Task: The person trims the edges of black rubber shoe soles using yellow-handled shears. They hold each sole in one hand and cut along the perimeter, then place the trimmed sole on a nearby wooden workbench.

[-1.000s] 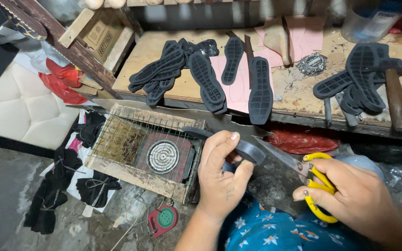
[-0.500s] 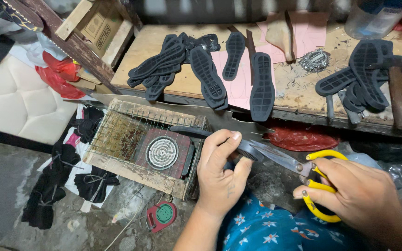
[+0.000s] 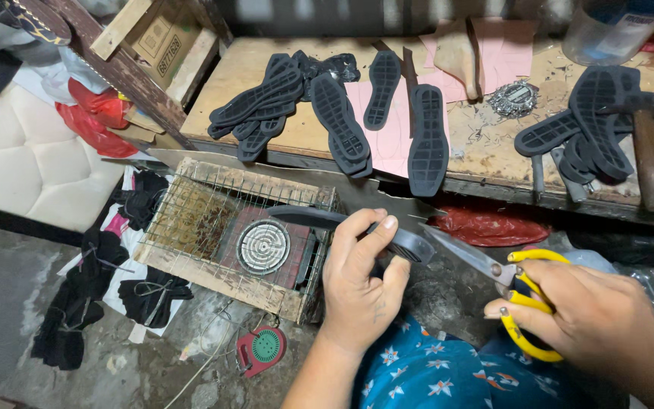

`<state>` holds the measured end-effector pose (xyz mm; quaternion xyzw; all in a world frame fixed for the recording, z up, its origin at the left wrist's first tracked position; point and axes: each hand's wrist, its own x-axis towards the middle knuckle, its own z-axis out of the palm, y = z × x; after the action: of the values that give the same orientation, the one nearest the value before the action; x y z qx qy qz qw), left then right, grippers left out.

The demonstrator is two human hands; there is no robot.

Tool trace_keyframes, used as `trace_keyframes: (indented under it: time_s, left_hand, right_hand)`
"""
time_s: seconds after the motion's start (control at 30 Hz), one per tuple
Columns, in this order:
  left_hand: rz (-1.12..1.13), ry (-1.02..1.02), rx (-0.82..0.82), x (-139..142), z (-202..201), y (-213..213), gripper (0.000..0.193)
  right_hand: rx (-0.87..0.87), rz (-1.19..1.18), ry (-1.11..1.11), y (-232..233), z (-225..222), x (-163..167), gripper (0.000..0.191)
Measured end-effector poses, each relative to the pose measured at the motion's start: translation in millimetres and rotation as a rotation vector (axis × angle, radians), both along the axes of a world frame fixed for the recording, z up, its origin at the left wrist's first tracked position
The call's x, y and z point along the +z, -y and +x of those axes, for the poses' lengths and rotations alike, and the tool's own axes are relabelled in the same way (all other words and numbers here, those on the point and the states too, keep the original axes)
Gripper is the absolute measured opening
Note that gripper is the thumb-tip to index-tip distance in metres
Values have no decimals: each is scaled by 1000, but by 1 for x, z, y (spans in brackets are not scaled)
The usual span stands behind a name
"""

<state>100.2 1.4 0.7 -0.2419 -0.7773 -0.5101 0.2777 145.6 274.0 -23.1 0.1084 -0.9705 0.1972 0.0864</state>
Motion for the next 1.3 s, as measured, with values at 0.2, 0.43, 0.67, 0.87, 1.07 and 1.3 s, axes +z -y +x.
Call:
trace_keyframes:
  time_s: [0.2, 0.43, 0.67, 0.87, 1.07, 1.3]
  left_hand:
    - [387, 323, -290, -9, -1, -3, 70]
    - [920, 634, -742, -16, -16, -3, 74]
    - [1050, 720, -916, -22, -19, -1, 70]
    - [1011, 738, -912, -21, -15, 3, 73]
    - [986, 762, -893, -14, -8, 2, 74]
    - [976, 813, -919, -17, -9, 4, 74]
  right_hand:
    - [-140, -239, 79, 1, -7, -7, 74]
    - [-46, -198, 18, 7, -17, 0, 75]
    - [26, -1, -167, 16, -24, 21, 64]
    - [36, 64, -181, 16, -27, 31, 66]
    - [82, 29, -230, 15, -24, 28, 60]
    - [108, 7, -210, 7, -21, 19, 60]
